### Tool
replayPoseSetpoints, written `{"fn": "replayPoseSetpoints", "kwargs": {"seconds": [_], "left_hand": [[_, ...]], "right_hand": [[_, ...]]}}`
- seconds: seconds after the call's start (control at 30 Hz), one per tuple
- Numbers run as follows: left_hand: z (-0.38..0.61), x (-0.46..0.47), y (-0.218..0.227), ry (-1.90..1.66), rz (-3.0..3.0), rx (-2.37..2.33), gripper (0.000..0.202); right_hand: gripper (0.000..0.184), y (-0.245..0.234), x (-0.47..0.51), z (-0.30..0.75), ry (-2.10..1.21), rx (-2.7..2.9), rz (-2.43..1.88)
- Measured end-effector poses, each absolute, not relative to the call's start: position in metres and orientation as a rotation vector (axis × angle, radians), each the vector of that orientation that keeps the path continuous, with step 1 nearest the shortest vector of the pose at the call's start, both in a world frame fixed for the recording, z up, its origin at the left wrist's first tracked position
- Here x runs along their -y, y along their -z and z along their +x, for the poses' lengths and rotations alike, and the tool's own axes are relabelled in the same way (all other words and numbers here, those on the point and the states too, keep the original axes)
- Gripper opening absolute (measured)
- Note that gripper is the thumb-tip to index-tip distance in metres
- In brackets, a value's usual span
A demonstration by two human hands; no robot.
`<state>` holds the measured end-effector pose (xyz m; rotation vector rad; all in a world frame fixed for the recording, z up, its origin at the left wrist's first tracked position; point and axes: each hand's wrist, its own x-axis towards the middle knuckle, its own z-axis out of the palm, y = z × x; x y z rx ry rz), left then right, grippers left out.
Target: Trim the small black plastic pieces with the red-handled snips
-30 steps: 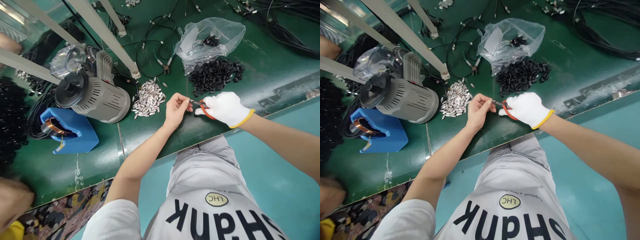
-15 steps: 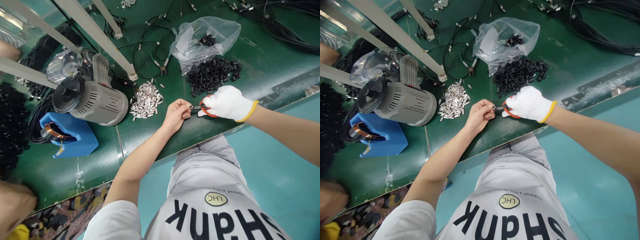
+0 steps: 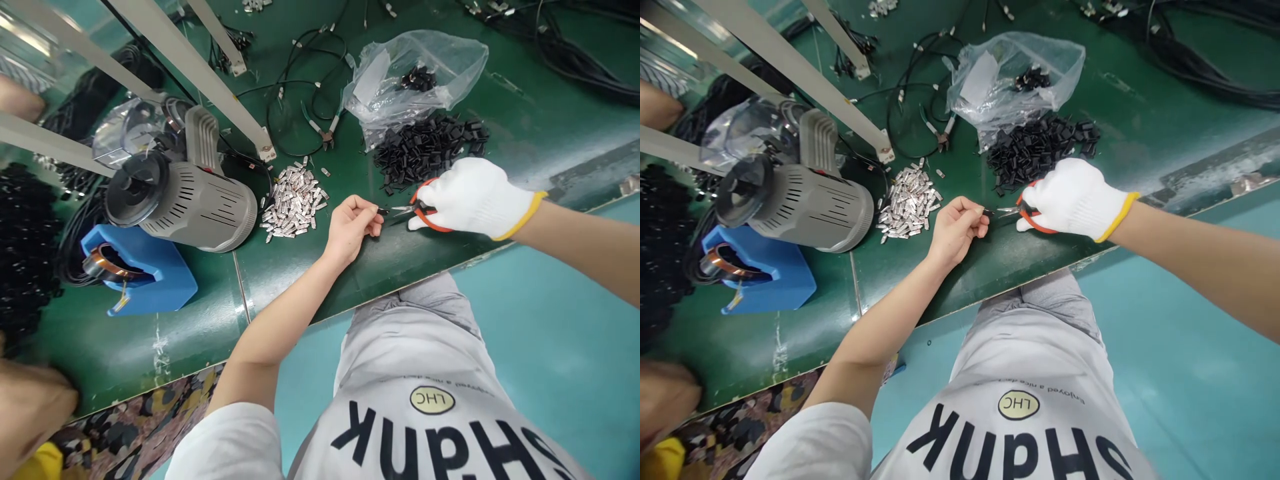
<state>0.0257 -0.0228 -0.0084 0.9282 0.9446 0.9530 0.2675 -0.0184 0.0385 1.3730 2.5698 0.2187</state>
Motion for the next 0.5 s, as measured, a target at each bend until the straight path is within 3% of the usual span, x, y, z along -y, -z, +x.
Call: {"fn": "replayPoseSetpoints", "kwargs": {"seconds": [0.2,0.5], "left_hand": [[0.021,0.017,0.009,-0.914,0.836,-0.926,0.025],[0.021,0.017,0.006,-0.965,0.729,-0.923,0.034]], "right_hand": [[0.061,-0.041,0.04,0.251,-0.294,-2.462,1.554],[0.057,-0.044,0.047,0.226,-0.285,-2.488,1.531]]}}
